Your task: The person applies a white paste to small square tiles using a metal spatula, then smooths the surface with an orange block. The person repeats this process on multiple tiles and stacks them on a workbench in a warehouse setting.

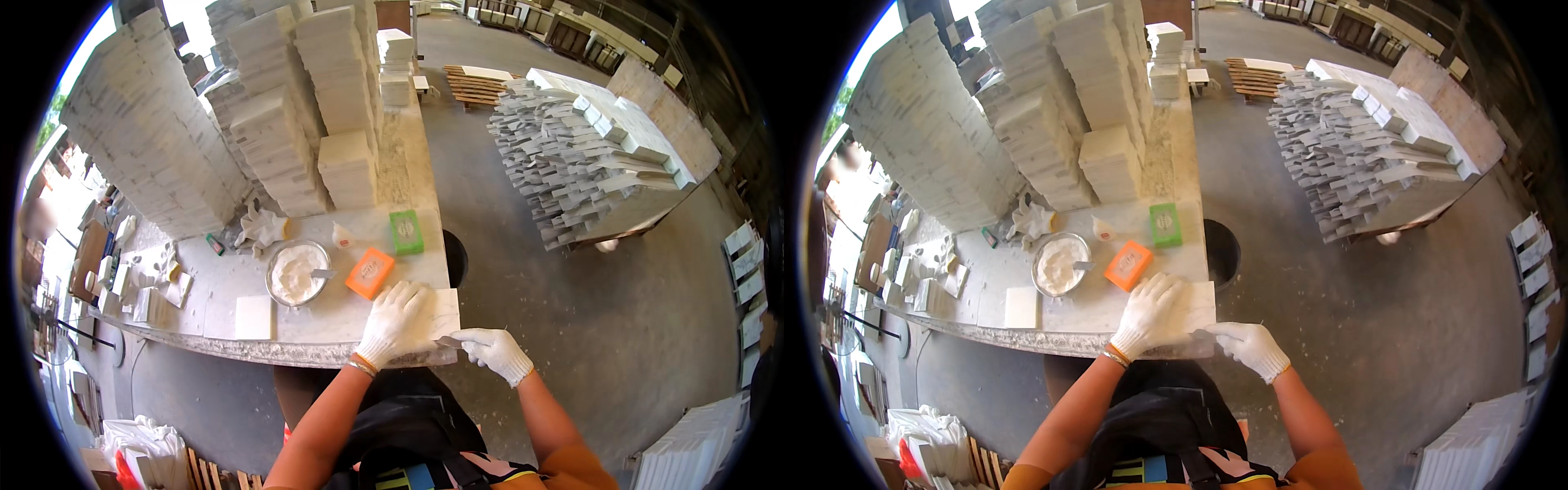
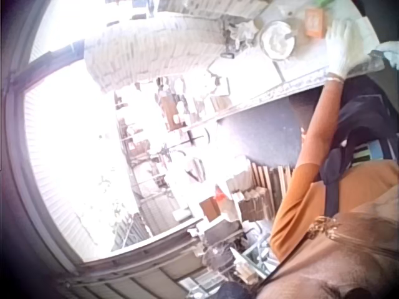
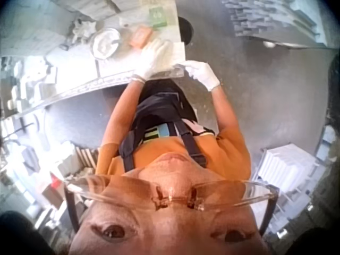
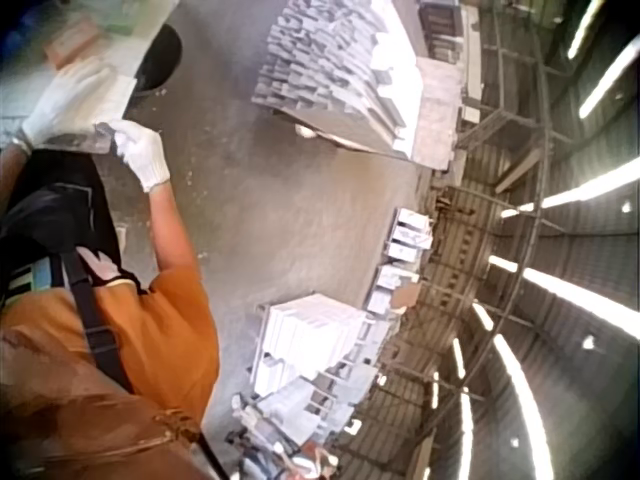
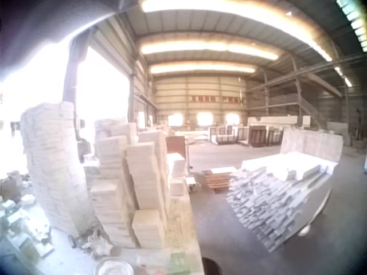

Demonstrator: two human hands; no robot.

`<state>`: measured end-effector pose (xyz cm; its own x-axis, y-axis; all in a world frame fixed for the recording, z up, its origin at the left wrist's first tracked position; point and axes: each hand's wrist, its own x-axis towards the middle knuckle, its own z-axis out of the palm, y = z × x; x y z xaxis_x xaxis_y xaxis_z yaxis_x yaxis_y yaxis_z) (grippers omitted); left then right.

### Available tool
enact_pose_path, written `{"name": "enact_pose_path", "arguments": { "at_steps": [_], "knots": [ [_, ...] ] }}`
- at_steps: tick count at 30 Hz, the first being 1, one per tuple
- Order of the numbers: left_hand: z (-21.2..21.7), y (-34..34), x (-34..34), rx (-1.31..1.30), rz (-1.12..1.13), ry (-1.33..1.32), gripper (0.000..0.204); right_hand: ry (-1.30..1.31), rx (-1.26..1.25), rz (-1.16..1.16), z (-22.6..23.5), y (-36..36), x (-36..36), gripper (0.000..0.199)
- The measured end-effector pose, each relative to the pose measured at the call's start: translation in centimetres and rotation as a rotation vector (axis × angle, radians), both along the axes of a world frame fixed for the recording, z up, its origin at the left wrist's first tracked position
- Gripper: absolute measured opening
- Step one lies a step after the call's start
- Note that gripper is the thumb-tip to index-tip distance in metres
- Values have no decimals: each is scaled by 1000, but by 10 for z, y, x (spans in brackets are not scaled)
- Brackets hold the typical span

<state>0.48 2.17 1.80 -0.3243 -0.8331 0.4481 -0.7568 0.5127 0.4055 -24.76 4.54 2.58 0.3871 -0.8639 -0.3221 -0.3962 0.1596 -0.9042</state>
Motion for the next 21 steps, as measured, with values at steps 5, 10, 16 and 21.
{"name": "enact_pose_path", "arguments": {
  "at_steps": [5,10,16,21],
  "knots": [
    [1,0,2,53,6,-114,90,-252,95,-318,-5,17,-25,52],
    [-10,5,-20,159,83,-247,110,-350,130,-435,-29,25,-20,54],
    [-21,-6,-39,62,77,-156,102,-464,191,-543,-49,21,-7,28],
    [-19,-6,-26,142,13,28,95,-435,195,-557,-43,19,-2,22]
  ]
}}
